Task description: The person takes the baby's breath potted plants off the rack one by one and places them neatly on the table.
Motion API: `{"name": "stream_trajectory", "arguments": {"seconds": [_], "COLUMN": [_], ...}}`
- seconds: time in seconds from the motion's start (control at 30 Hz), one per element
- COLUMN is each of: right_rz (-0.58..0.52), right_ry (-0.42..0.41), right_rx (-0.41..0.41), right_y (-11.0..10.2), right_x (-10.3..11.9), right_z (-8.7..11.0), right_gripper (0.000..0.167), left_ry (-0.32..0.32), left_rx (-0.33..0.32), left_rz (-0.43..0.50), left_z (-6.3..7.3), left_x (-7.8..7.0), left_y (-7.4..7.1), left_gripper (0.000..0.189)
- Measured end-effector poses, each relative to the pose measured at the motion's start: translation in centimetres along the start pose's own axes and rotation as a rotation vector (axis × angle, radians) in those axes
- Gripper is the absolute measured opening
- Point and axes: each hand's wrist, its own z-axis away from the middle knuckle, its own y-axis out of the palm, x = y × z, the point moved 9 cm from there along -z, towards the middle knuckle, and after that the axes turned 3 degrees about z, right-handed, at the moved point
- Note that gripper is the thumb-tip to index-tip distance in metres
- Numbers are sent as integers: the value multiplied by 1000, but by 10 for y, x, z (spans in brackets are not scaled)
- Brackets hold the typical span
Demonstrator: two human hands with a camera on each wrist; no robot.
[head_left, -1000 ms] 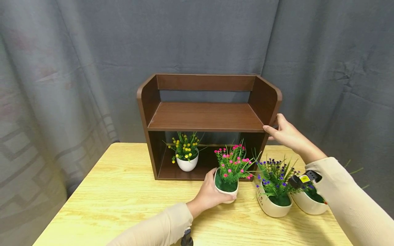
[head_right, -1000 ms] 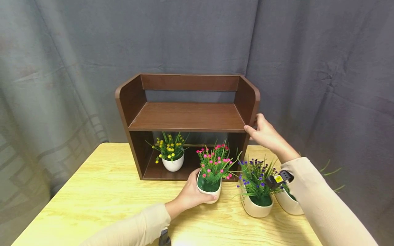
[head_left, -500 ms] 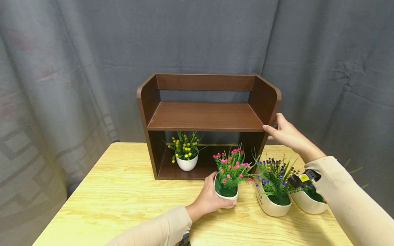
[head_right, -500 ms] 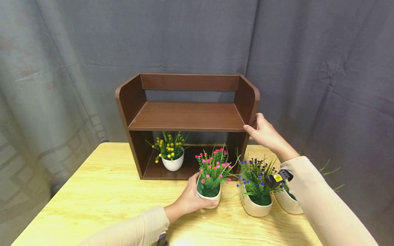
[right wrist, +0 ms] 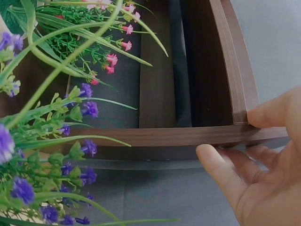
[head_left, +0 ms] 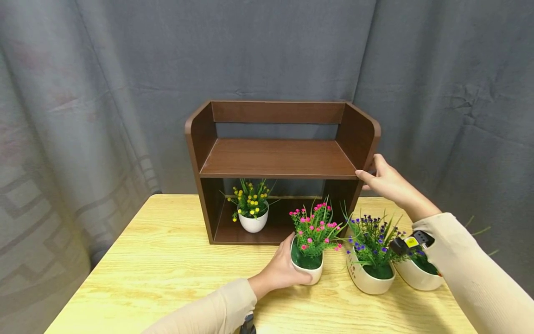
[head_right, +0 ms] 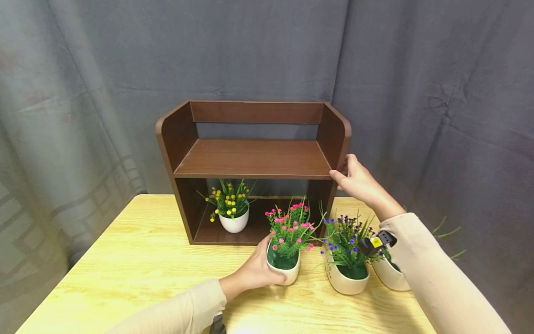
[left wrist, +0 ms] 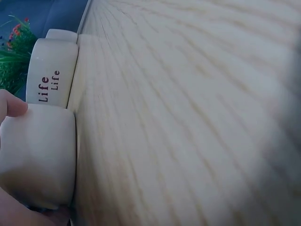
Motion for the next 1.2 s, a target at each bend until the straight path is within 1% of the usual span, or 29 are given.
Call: {"name": "stream_trajectory", "arguments": {"seconds": [0.2, 0.27, 0.47, 0.7, 0.83, 0.93, 1.2], "right_rz": [2, 0, 0, -1, -5, -2, -2], "right_ry": [3, 4, 13, 6, 6, 8, 5], "right_rx": [0, 2, 3, -3, -7, -7, -2], "right_y": [0, 0, 1, 0, 0, 1, 0], "right_x": [-1, -2, -2, -1, 0, 0, 0], "right_z": [0, 0, 0, 1, 1, 2, 1], "right_gripper": [60, 60, 62, 63, 63, 64, 64], "left_ry": [0, 5, 7, -10, -30, -31, 30], "left_rx": [-7, -11, -26, -11, 2, -2, -27], "left_rz": [32, 28, -34, -15, 7, 26, 8], "left_z": [1, 1, 1, 2, 2, 3, 2], "left_x": [0, -1, 0, 0, 2, 4, 8], "left_y": [0, 0, -3, -7, -12, -18, -40], "left_gripper": [123, 125, 125, 124, 118, 113, 101]}}
